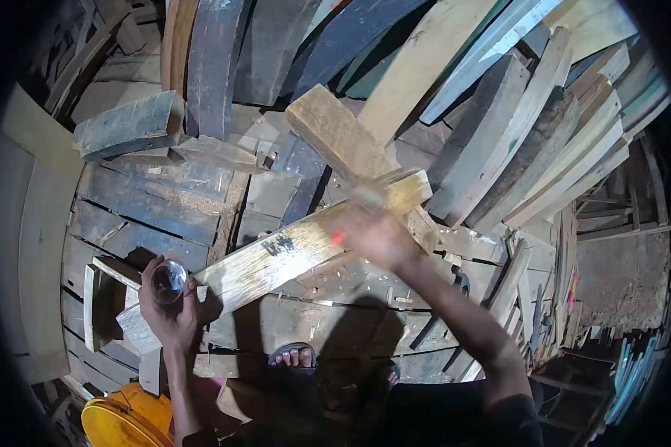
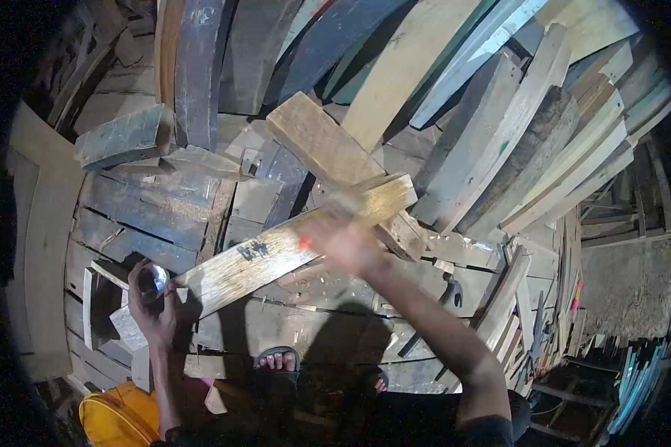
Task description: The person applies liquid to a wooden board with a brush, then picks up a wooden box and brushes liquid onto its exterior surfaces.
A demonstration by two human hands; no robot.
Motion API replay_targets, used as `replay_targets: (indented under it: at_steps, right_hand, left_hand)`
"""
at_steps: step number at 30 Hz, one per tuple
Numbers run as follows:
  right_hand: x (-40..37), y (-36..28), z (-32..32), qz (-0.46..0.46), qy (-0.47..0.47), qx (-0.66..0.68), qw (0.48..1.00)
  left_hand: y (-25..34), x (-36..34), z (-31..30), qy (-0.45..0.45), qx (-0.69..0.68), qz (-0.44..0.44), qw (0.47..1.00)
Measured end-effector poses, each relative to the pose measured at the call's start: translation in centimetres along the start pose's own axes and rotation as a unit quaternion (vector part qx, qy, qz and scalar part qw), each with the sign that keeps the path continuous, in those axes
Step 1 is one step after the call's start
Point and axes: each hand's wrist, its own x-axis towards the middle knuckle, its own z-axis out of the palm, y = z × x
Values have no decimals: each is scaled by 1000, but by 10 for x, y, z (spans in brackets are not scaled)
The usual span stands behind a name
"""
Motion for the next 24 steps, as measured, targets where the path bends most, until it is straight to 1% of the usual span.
replay_targets:
  at_steps: [1,2,3,4,5,6,8,9,10,11,12,13,14,15,16,17,18,19,20,22,24]
  right_hand:
    - [5,-42,3,37,-3,16,999]
    - [23,-75,-27,40,23,83,995]
    - [33,-97,-48,4,46,62,997]
    - [29,-120,-51,47,3,177,983]
    - [35,-122,-65,58,-11,294,954]
    - [40,-122,-76,67,-24,407,911]
    - [32,-110,-50,157,83,533,827]
    - [30,-88,-50,129,186,583,780]
    - [18,-62,-46,234,161,633,720]
    - [0,-38,-39,336,133,672,647]
    - [-17,-20,-29,393,197,621,649]
    - [-37,5,-19,429,221,615,624]
    - [-48,27,-19,537,206,578,580]
    - [-74,57,-10,507,204,579,605]
    - [-85,72,-9,540,250,539,596]
    - [-96,87,-21,514,236,561,604]
    - [-106,102,-27,504,246,518,645]
    - [-107,111,-30,503,302,482,651]
    - [-125,139,-22,464,296,429,717]
    - [-118,146,-33,483,308,398,717]
    - [-107,136,-41,490,243,284,787]
  left_hand:
    - [5,1,0,-4,-21,-12,1000]
    - [3,1,-1,-10,-20,-22,1000]
    - [1,0,-2,-17,-19,-32,999]
    - [1,0,-2,-23,-19,-40,999]
    - [2,1,-2,-25,-25,-38,999]
    - [5,1,-2,-27,-31,-37,998]
    - [6,3,0,-23,-38,-31,999]
    - [5,2,0,-19,-37,-29,999]
    - [4,1,-1,-13,-36,-27,999]
    - [8,1,-1,-11,-51,-35,998]
    - [7,0,-1,-12,-55,-40,998]
    - [4,0,0,-13,-59,-45,997]
    - [2,0,-1,-12,-62,-50,997]
    - [4,0,-1,-11,-53,-54,997]
    - [7,0,-1,-10,-43,-58,997]
    - [9,1,-3,-12,-33,-60,998]
    - [9,1,-4,-8,-22,-44,999]
    - [9,2,-3,-6,-14,-26,1000]
    - [10,3,-2,-5,-8,-8,1000]
    - [8,2,-2,-11,-14,-18,1000]
    - [6,1,-2,-19,-21,-24,999]
